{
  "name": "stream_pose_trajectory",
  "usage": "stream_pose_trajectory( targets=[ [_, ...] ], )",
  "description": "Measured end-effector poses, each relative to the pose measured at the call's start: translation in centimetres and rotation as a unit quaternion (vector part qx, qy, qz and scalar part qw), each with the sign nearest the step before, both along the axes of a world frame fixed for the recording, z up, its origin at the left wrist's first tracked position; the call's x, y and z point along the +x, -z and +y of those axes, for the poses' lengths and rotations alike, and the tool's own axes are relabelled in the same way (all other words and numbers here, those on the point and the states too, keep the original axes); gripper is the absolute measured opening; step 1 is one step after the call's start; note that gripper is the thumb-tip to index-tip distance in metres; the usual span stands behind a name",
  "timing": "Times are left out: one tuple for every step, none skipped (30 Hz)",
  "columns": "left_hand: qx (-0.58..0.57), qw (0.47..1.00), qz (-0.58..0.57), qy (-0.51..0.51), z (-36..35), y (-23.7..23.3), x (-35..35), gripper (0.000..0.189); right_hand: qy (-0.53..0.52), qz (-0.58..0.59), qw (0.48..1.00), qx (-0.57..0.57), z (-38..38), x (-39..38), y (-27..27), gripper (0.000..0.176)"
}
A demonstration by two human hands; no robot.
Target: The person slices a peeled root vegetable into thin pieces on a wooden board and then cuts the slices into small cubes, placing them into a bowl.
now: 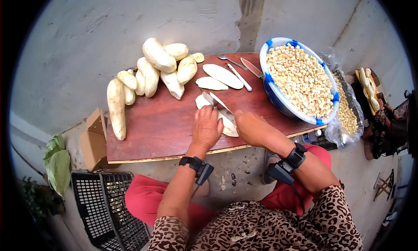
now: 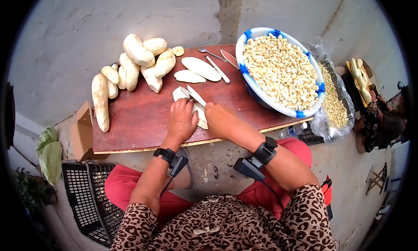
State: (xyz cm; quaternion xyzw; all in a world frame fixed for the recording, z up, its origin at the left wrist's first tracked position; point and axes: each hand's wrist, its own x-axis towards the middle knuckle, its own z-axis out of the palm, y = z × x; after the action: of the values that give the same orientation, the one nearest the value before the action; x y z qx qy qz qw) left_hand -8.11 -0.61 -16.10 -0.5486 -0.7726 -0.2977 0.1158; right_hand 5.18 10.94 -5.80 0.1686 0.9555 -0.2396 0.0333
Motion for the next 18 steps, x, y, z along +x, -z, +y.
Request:
stream_pose_trajectory(
  targets=[
    [0.005,1.0,0.002,0.002,0.0,0.0,0.0,0.036,0.002,-0.02,1.0,0.001,-0.1,0.6,-0.5,0.014],
    [0.002,1.0,0.0,0.002,0.0,0.1,0.0,0.036,0.005,-0.041,0.999,0.001,-0.3,1.3,-1.2,0.013],
    [-0.001,1.0,-0.002,0.002,0.0,0.0,0.0,0.036,0.006,-0.062,0.998,0.0,-0.5,1.8,-1.5,0.013],
    [-0.005,1.0,-0.005,0.001,0.0,-0.1,0.1,0.037,0.009,-0.067,0.998,0.006,-0.6,2.3,-1.4,0.013],
    [0.0,1.0,-0.002,0.001,0.0,-0.1,0.1,0.037,0.011,-0.072,0.997,0.011,-0.7,2.8,-1.2,0.014],
    [0.002,1.0,-0.001,0.0,0.0,-0.2,0.1,0.037,0.014,-0.078,0.997,0.015,-0.8,3.1,-0.9,0.015],
    [0.004,1.0,0.0,-0.001,0.1,-0.2,0.1,0.036,0.016,-0.075,0.997,0.016,-0.8,3.2,-0.6,0.015],
    [0.005,1.0,0.0,-0.002,0.1,-0.2,0.1,0.036,0.018,-0.073,0.997,0.017,-0.8,3.3,-0.2,0.014],
    [0.005,1.0,0.007,-0.004,0.1,-0.1,0.1,0.035,0.02,-0.071,0.997,0.017,-0.9,3.3,0.3,0.014],
    [0.0,1.0,0.006,-0.009,0.0,0.1,0.1,0.035,0.016,-0.061,0.998,0.019,-0.8,3.3,1.3,0.013],
    [-0.005,1.0,0.007,-0.011,0.0,0.1,0.2,0.035,0.014,-0.049,0.998,0.021,-0.6,3.3,2.6,0.013],
    [-0.007,1.0,0.011,-0.011,0.2,0.0,0.1,0.035,0.015,-0.034,0.999,0.027,-0.5,3.3,3.1,0.012],
    [-0.016,1.0,0.01,-0.014,0.3,0.1,0.2,0.035,0.018,-0.036,0.999,0.029,-0.5,3.2,3.3,0.012],
    [-0.017,1.0,0.01,-0.012,0.3,0.0,0.2,0.036,0.018,-0.038,0.999,0.032,-0.8,2.8,3.4,0.013],
    [-0.019,1.0,0.011,-0.014,0.3,0.0,0.2,0.036,0.015,-0.039,0.999,0.035,-1.0,2.4,3.3,0.014],
    [-0.021,1.0,0.012,-0.016,0.3,0.0,0.2,0.036,0.017,-0.031,0.999,0.031,-0.7,2.1,3.4,0.014],
    [-0.015,1.0,0.016,-0.012,0.2,0.1,0.3,0.036,0.02,-0.023,0.999,0.025,-0.5,1.8,3.6,0.015],
    [-0.019,1.0,0.015,-0.012,0.1,0.1,0.3,0.036,0.025,-0.013,0.999,0.018,-0.5,1.7,3.6,0.015]
  ],
)
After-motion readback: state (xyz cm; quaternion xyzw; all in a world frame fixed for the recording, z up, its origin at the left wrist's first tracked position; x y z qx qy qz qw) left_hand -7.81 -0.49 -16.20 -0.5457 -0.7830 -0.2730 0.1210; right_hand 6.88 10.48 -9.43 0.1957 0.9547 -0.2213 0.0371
